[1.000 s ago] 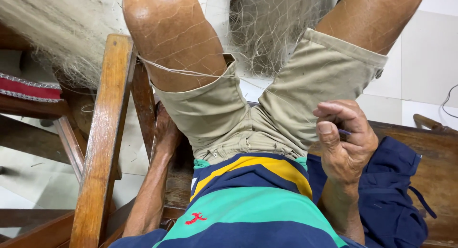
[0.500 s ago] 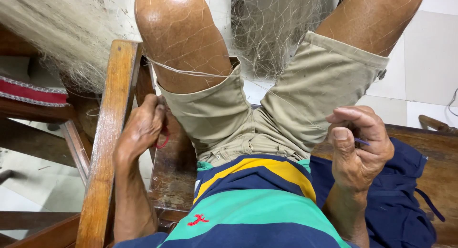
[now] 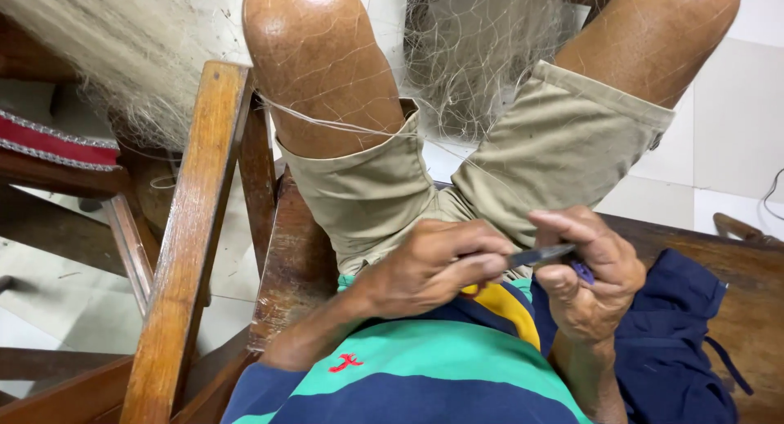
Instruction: Repairing a fishing net by weaving and knotting with a netting needle
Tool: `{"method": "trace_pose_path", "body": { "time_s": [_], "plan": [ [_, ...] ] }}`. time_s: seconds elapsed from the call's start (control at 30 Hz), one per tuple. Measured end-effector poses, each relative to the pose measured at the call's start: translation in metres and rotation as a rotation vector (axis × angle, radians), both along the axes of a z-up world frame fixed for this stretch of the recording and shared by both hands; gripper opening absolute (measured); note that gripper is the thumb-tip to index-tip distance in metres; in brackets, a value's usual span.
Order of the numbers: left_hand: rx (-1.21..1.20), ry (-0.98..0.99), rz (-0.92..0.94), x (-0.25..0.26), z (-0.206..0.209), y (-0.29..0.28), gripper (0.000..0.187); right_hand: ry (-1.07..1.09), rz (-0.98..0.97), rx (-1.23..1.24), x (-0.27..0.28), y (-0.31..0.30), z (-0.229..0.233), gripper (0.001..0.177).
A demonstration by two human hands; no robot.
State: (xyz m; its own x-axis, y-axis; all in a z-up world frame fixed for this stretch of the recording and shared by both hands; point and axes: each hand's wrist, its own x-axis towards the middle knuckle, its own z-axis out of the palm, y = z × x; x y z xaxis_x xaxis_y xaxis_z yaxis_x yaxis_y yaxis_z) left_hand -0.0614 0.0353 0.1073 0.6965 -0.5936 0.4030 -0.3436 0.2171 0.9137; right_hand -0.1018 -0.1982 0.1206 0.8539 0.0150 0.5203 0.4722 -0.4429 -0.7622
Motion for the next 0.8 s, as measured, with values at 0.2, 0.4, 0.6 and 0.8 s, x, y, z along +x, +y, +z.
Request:
{"method": "trace_pose_path", "body": {
  "time_s": [0.2,0.4,0.6,0.8],
  "plan": [
    [-0.077,-0.124,0.124,0.003,-0.025,-0.038,0.027,-0.005,-0.04,0.032,-0.004,-0.014,-0.033,0.035],
    [-0.048,-0.542,0.455,0.004,-0.04,-0.041,0.029,-0.11,-0.219,0.105,-0.006,-0.025,-0.059,0.034],
    [0.152,-0.748,0.605,-0.002,-0.063,-0.03,0.016,-0.258,-0.298,0.149,-0.007,-0.042,-0.074,0.026],
    [0.171,-0.693,0.641,0.002,-0.094,-0.045,0.024,-0.256,-0.296,0.015,-0.01,-0.01,-0.054,0.036]
  ]
}}
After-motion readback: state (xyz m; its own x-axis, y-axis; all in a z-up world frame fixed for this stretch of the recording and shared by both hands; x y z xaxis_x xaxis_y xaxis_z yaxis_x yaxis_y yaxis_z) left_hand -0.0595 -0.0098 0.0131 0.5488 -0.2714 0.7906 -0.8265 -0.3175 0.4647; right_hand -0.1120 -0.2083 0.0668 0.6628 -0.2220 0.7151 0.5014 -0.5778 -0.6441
